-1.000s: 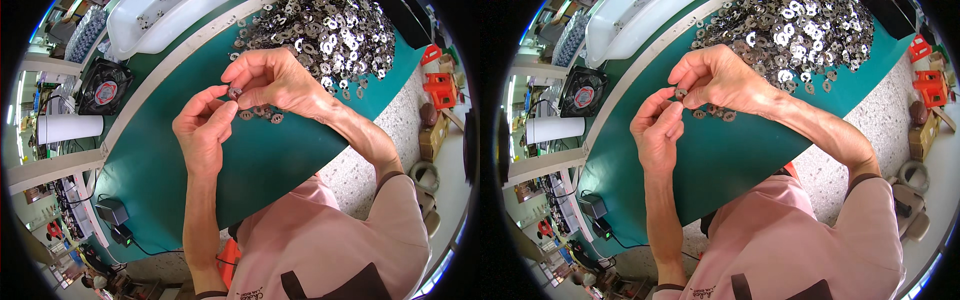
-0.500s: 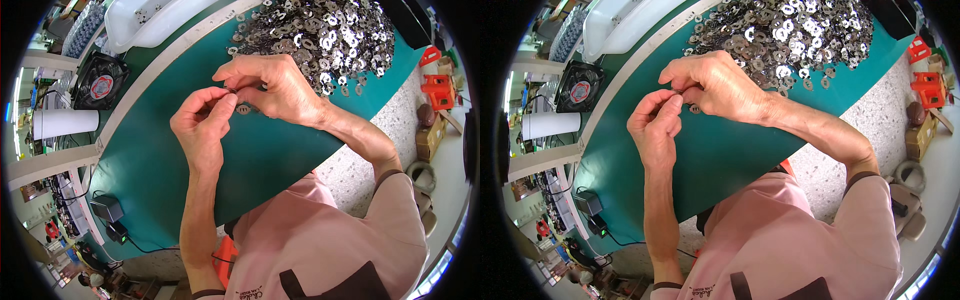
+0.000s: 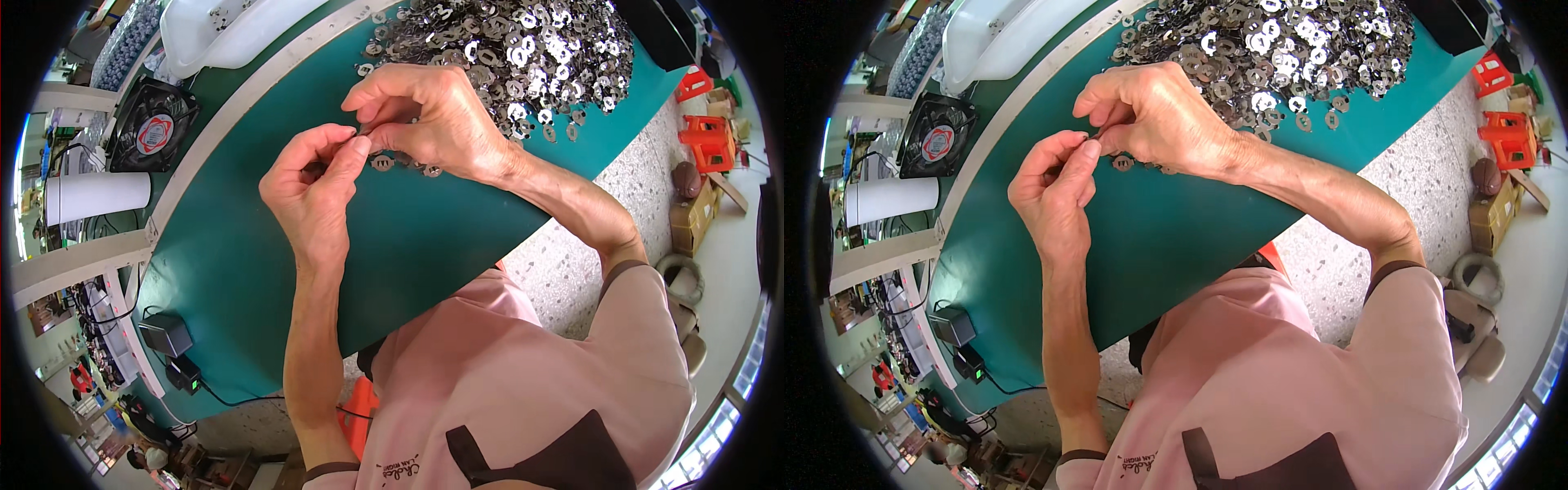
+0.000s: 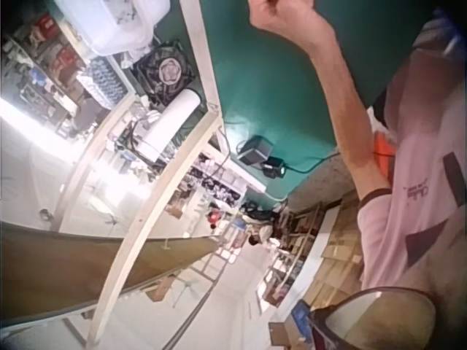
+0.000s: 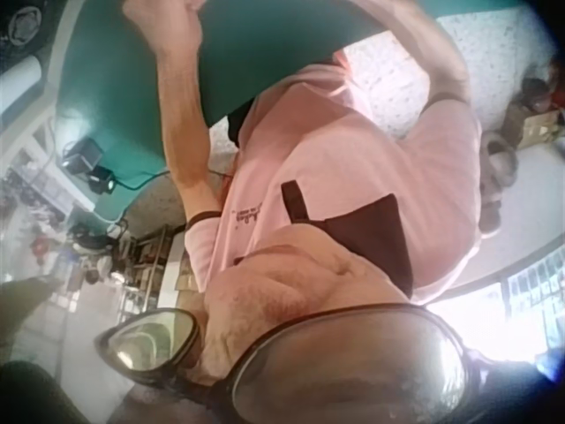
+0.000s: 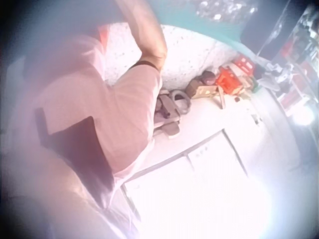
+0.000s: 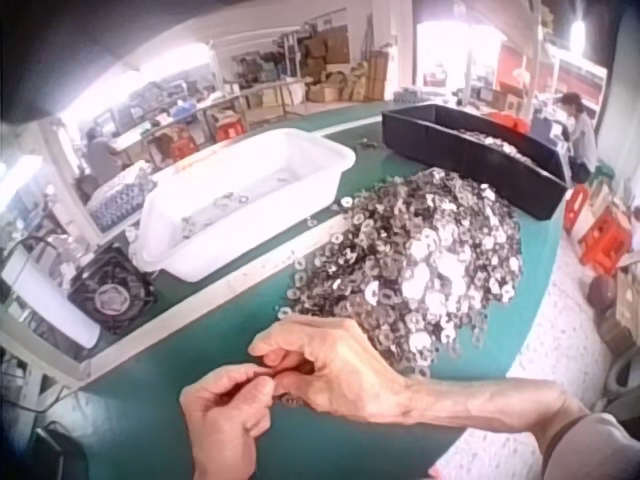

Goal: The person assembles metal parts by attaching small clips to flat metal plates by hand and placing the finished pieces into a plastic container.

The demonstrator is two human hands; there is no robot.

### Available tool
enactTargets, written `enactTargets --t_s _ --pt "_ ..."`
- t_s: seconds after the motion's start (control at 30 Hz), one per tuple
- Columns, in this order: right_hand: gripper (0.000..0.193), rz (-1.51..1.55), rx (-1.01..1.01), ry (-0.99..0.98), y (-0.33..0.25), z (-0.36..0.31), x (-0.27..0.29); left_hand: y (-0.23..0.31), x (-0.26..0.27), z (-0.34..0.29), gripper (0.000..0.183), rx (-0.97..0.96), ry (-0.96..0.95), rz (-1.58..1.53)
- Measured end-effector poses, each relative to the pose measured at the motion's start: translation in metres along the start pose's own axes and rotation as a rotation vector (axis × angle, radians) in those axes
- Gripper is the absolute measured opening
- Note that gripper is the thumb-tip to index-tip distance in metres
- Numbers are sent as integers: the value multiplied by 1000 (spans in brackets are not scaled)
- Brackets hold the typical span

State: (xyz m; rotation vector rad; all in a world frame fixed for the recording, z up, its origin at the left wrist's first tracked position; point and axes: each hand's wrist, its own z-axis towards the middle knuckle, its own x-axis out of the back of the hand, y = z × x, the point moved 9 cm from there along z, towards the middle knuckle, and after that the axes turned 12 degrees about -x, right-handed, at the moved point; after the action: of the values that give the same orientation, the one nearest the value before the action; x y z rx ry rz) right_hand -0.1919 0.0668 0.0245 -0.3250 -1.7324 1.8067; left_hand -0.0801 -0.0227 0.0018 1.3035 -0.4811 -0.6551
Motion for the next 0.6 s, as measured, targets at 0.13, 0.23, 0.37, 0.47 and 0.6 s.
enactTargets --t_s 0.13,0.23,0.37,0.47,0.6 --pt "28 -22 31 -20 -6 -1 0 -5 -5 -2 11 108 -22 -102" --pt "30 -36 -7 -62 -4 1 -3 -11 0 -1 12 223 4 -222" --pt "29 -74 -49 -136 -2 5 1 -22 1 2 15 353 -69 -526" --pt "27 -368 48 -266 -6 -4 -14 -25 -6 0 15 415 -139 -758" --pt "17 -498 220 -239 -12 -12 -18 -29 -10 -3 16 470 -150 -866"
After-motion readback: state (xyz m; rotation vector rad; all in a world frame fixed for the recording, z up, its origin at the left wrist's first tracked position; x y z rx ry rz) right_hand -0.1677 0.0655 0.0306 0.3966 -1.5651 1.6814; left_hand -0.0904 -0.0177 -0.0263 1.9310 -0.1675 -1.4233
